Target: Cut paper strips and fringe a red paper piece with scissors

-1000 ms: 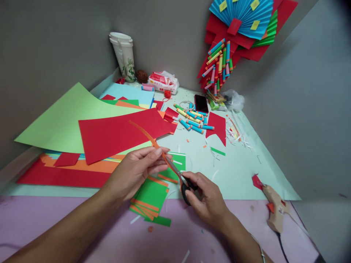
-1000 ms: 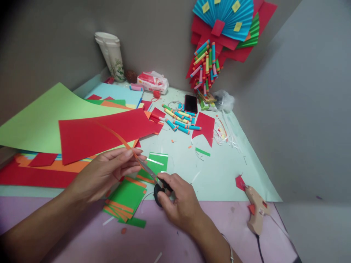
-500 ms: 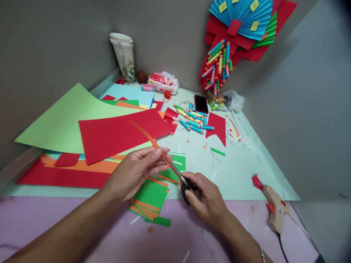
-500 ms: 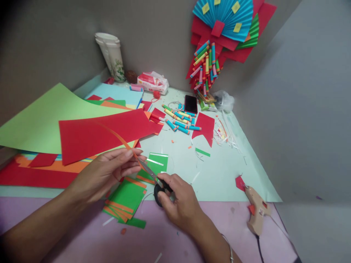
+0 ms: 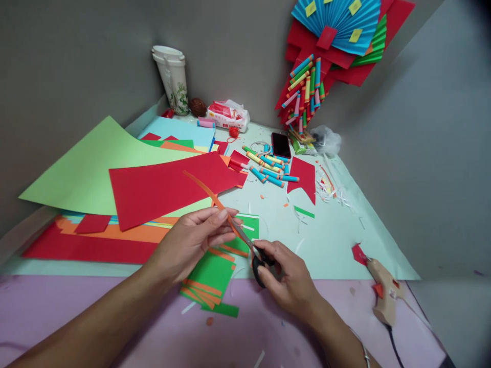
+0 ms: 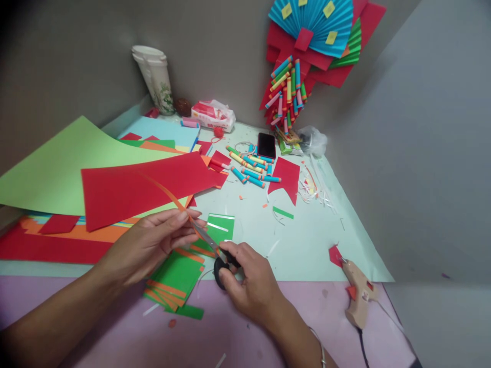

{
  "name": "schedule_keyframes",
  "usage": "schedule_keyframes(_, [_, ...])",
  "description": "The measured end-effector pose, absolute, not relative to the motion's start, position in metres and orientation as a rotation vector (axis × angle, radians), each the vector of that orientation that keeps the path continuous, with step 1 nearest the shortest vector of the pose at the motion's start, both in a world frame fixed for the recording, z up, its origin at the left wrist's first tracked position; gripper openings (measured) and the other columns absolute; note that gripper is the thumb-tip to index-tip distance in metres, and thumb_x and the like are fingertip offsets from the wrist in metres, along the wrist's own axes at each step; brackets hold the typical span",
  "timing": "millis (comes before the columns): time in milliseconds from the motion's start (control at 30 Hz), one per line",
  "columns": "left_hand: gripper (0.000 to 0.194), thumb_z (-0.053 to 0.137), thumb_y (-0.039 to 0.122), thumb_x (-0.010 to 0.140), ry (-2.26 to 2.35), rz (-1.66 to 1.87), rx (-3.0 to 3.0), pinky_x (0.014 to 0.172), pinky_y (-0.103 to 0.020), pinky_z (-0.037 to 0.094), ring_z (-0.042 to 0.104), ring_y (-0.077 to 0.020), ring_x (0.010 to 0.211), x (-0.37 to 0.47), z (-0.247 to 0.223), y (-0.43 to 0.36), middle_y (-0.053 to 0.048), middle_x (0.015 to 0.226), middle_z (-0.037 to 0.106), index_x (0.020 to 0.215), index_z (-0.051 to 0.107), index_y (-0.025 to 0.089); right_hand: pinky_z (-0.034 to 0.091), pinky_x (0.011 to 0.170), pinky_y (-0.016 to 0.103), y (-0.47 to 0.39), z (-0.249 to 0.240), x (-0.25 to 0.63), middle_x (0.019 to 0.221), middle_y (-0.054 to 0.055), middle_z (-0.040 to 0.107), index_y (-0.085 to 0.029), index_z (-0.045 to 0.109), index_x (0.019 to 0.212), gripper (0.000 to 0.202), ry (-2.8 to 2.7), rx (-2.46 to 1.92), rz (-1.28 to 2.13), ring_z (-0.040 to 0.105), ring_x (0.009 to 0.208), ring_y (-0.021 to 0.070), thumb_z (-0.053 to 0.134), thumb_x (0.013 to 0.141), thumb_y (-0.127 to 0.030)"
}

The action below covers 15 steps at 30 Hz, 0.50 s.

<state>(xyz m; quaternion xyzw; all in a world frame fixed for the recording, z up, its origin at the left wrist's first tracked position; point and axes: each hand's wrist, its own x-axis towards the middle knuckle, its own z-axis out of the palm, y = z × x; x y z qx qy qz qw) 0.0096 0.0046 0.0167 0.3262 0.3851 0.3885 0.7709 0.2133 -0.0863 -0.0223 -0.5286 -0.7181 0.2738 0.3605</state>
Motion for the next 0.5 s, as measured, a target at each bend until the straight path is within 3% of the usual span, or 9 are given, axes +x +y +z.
schedule_keyframes(500, [0.019, 0.071, 0.032, 0.084, 0.841, 0.838, 0.714, 0.078, -0.021, 0.058, 0.072, -0.0156, 0.085, 0.0089, 0.0187, 0.0032, -0.006, 0.086, 0.078, 0.091, 0.078, 0.016, 0.047, 0.071, 0.025, -0.0862, -0.0203, 0.213, 0.087, 0.002, 0.059, -0.022, 0.056, 0.126, 0.042, -1.853, -1.371, 0.71, 0.057, 0.075, 0.0154, 0.056, 0.085, -0.014])
